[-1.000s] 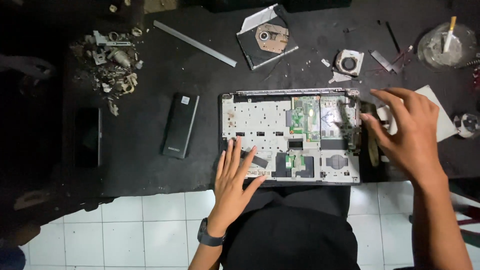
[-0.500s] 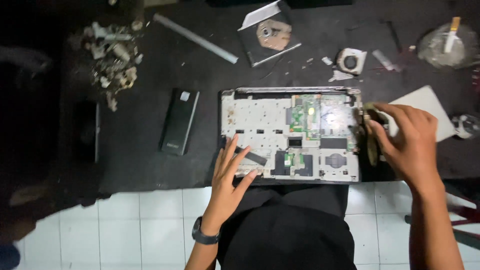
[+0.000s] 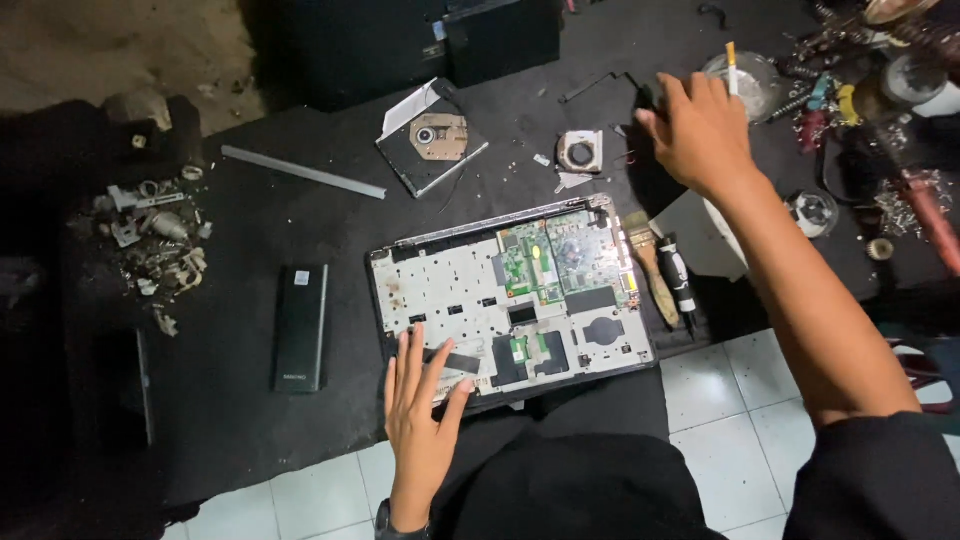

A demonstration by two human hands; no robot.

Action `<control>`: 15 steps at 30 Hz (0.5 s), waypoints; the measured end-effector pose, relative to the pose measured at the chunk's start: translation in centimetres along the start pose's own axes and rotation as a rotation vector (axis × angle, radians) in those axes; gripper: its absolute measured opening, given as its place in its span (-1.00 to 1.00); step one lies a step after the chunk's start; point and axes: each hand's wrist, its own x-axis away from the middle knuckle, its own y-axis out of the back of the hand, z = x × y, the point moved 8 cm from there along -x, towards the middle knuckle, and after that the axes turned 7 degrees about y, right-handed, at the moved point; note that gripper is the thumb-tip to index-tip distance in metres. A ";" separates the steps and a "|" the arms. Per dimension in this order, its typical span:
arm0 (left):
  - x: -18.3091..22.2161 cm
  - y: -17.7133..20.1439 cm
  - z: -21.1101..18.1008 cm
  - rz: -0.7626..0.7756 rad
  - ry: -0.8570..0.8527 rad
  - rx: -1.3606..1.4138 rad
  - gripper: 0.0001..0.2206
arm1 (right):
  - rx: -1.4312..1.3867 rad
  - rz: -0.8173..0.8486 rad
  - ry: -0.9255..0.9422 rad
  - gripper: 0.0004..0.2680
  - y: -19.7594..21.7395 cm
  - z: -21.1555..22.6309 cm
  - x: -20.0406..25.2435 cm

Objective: The person is disassembling a laptop, specifically removing screws from the motherboard and extracting the cooling fan.

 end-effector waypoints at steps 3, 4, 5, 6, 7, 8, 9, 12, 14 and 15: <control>0.1 -0.1 0.1 -0.030 -0.003 -0.020 -0.55 | 0.185 -0.204 0.064 -0.63 -1.3 -1.5 -1.8; 0.1 -0.1 0.2 -0.030 0.005 -0.020 -0.55 | 0.249 -0.247 0.067 -0.68 -1.8 -2.1 -2.2; 0.0 -0.1 0.3 -0.030 0.013 -0.021 -0.55 | 0.312 -0.290 0.071 -0.70 -2.2 -2.6 -2.6; 0.0 -0.1 0.2 -0.029 0.008 -0.020 -0.55 | 0.314 -0.292 0.066 -0.70 -2.3 -2.7 -3.0; 0.0 -0.1 0.2 -0.024 0.011 -0.010 -0.54 | 0.308 -0.254 0.019 -0.69 -2.6 -3.1 -3.4; 0.0 -0.1 0.2 -0.022 0.015 0.000 -0.54 | 0.301 -0.218 -0.026 -0.68 -2.9 -3.4 -3.9; 0.0 -0.1 0.2 -0.023 0.012 0.001 -0.54 | 0.303 -0.220 -0.027 -0.68 -2.7 -3.4 -3.7; 0.0 -0.2 0.5 -0.012 0.032 -0.012 -0.53 | 0.254 -0.249 -0.020 -0.70 -1.1 -3.0 -3.2; 0.1 0.1 0.4 -0.026 0.012 0.035 -0.55 | -0.193 -0.264 -0.131 -0.84 0.5 -3.5 -2.4; 0.2 0.4 0.4 -0.026 0.015 0.035 -0.55 | -0.194 -0.261 -0.129 -0.84 1.8 -2.8 -1.6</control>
